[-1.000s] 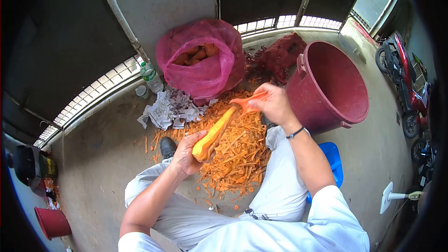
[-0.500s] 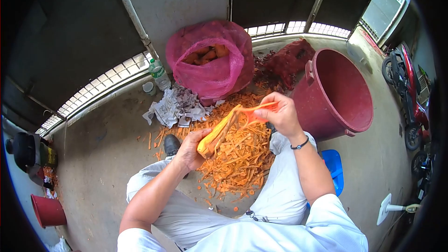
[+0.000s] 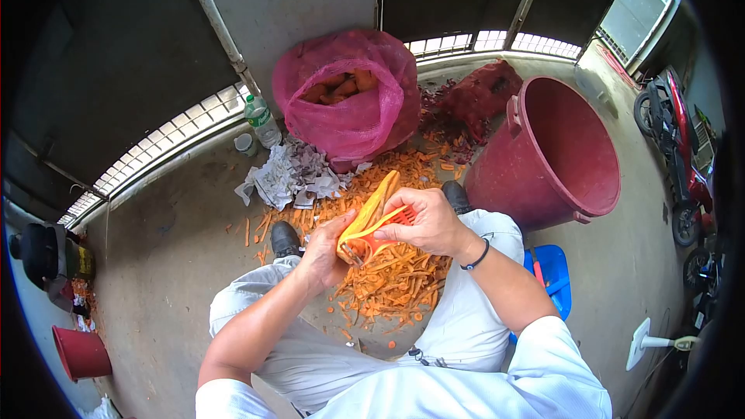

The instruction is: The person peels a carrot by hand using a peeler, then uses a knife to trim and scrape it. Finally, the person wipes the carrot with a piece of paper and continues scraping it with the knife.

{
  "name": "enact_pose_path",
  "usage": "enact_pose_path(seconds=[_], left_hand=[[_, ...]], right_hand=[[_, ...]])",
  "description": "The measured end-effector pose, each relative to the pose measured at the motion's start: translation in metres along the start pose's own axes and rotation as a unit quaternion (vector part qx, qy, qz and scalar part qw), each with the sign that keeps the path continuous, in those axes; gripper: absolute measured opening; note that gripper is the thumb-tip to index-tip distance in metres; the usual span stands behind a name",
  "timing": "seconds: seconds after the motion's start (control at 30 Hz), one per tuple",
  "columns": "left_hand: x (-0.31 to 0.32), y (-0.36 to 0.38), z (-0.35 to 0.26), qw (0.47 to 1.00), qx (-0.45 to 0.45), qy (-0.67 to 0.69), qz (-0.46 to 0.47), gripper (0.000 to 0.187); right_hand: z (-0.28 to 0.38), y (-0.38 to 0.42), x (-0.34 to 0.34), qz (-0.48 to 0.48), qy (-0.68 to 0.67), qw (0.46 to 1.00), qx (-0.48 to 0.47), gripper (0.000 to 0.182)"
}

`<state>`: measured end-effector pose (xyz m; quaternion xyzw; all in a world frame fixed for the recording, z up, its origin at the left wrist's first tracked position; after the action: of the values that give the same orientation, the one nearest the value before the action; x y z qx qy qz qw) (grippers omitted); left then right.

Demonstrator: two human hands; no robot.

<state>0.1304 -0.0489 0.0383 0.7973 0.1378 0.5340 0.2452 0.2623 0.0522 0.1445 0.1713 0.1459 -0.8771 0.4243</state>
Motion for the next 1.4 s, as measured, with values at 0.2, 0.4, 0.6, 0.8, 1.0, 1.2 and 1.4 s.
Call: enact_pose_path(seconds=[0.2,0.4,0.6,0.8,1.0,1.2,1.4], left_hand=[[0.005,0.009,0.001,0.994,-0.061,0.0,0.09,0.032],[0.02,0.012,-0.002,0.996,-0.013,-0.087,0.034,0.029],[0.017,0.013,0.004,0.998,-0.007,-0.069,0.006,0.029],[0.002,0.026,0.0,0.994,-0.026,-0.108,0.001,0.035],[-0.002,0.015,-0.003,0.996,-0.007,-0.091,-0.001,0.032],[0.005,0.022,0.002,0.994,-0.025,-0.102,-0.016,0.039],[0.008,0.027,-0.005,0.987,-0.02,-0.155,0.038,0.045]], right_hand=[[-0.027,-0.001,-0.009,0.006,-0.056,0.997,0.046,0.022],[-0.028,-0.001,-0.018,0.003,-0.024,0.998,0.054,0.023],[-0.036,0.0,-0.031,-0.028,0.034,0.999,0.007,0.02],[-0.078,0.003,-0.131,-0.223,0.257,0.935,0.102,0.017],[-0.065,0.005,-0.072,-0.106,-0.037,0.991,0.067,0.019],[-0.044,0.0,-0.033,-0.029,0.021,0.998,0.045,0.021],[-0.08,0.011,-0.143,-0.276,0.242,0.925,0.097,0.018]])
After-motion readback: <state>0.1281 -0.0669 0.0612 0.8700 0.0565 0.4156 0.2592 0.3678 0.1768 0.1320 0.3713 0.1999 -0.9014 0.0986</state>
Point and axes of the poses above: each hand's wrist, its own y-axis away from the middle knuckle, its own x-axis out of the palm, z = x × y, the point moved 7 cm from there along -y, towards the middle knuckle, and after that the axes turned 12 degrees about y, right-handed, at the moved point
